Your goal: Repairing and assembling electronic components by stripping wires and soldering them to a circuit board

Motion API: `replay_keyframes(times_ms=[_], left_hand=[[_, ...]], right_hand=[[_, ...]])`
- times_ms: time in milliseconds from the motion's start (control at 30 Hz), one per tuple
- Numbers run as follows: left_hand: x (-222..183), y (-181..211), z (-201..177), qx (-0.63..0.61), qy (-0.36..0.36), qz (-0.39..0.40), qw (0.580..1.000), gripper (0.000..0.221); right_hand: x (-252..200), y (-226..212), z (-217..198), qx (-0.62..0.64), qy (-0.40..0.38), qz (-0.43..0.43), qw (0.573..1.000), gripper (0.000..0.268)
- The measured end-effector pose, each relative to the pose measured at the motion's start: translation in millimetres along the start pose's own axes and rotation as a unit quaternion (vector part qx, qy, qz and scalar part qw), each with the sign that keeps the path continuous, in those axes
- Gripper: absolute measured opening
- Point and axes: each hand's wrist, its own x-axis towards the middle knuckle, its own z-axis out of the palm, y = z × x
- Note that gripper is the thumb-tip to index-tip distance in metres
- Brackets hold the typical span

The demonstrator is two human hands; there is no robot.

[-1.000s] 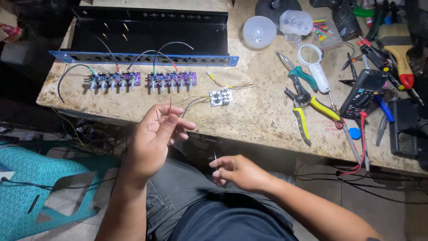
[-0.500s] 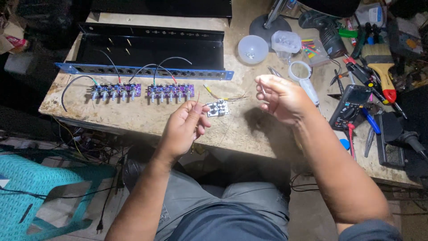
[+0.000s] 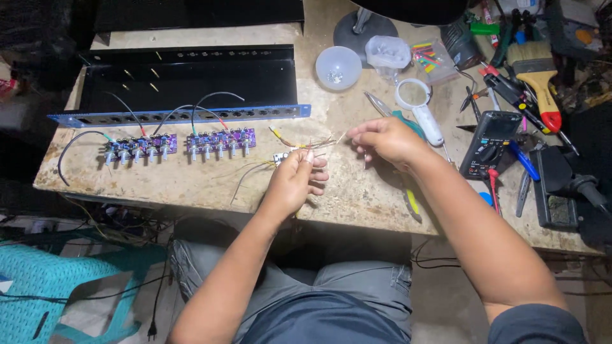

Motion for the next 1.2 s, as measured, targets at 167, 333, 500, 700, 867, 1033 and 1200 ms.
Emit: replay_keyframes(times_ms=[167,333,500,700,867,1033,1200], left_hand=[[-10,-6,4,0.004,-0.027,0.009,1.0,0.03],[1,-43,16,-0.078,-0.032,0.004,0.996,0.029],[22,-46,14,-0.075,-0.014,0.044,0.996,0.03],[30,-38,22,-0.059,-0.01,0.071,0.996,0.028],[20,-29,35,-0.057,0.019,0.068,0.996,0.03],[22,-29,36,-0.026,0.051,0.126,0.99,0.029],[23,-36,42,-0.046,0.054,0.126,0.99,0.028]], right_hand=[[-13,14,-20,-0.026,-0.078,-0.063,0.995,0.048],[-8,22,-10,-0.24,0.012,-0.2,0.95,0.032],[8,48,3,-0.289,0.069,-0.286,0.911,0.016],[20,74,21,-0.314,0.15,-0.273,0.897,0.015],[6,59,27,-0.259,0.198,-0.298,0.897,0.013],[-6,57,29,-0.234,0.218,-0.341,0.884,0.021],[-20,57,34,-0.177,0.264,-0.356,0.879,0.034]])
